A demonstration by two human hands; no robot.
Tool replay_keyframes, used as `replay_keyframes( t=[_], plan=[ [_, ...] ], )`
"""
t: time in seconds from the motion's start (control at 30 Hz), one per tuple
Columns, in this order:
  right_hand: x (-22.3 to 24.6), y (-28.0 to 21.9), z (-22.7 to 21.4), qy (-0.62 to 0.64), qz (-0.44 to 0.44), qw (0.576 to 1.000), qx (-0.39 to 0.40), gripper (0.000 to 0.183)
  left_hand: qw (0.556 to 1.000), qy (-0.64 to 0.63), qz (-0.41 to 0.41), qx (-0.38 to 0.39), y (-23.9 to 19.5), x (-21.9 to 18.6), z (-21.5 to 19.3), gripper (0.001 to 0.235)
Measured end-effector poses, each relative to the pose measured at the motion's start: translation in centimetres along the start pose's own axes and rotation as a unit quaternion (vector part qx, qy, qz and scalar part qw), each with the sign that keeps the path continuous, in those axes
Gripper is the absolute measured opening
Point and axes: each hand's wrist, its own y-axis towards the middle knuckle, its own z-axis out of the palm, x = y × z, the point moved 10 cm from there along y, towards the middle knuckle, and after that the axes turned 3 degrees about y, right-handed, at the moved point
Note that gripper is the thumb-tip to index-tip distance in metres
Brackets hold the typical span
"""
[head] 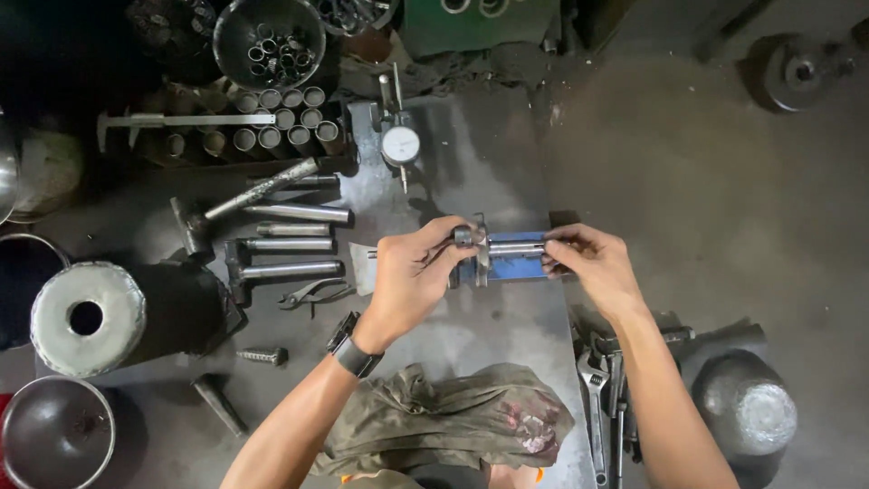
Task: Checking the alignment and balancing of a motorcycle crankshaft using a dial indicator on a workbench.
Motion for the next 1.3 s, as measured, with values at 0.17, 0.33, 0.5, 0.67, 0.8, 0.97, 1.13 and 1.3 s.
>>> replay_keyframes(
  t=[0.17,0.33,0.5,0.67,0.8,0.97,1.13,1.3],
  plan=[
    [-2.6,1.4,-0.2,-0.005,0.014,1.000,0.007,0.023,0.999,0.029,0.017,0.007,0.3,1.8,0.9,0.021],
    [-4.7,2.4,0.5,-0.002,0.035,0.999,0.022,0.023,0.998,0.058,-0.010,0.017,-0.1,4.2,1.4,0.022],
    [-7.3,3.1,0.1,0.004,0.067,0.998,0.015,0.022,0.998,0.054,-0.016,0.040,-0.3,5.0,2.4,0.023],
    [-8.3,2.8,-0.6,0.065,0.084,0.993,-0.045,0.027,0.994,0.070,0.030,0.073,-2.0,3.7,2.9,0.033],
    [-15.1,2.2,-2.8,-0.077,0.112,0.975,-0.175,0.033,0.973,0.130,0.148,0.123,-5.5,2.7,4.0,0.045],
    [-26.5,4.0,4.4,0.122,0.236,0.952,-0.152,0.020,0.946,0.188,0.203,0.169,-8.3,3.9,5.1,0.047],
    [-30.9,7.4,4.4,0.314,0.223,0.890,-0.245,0.019,0.968,0.175,0.120,0.133,-10.3,6.9,4.0,0.039],
    [-36.9,9.8,2.3,0.292,0.182,0.890,-0.298,0.012,0.986,0.133,-0.087,-0.049,-11.4,12.8,-1.1,0.017]
  ],
)
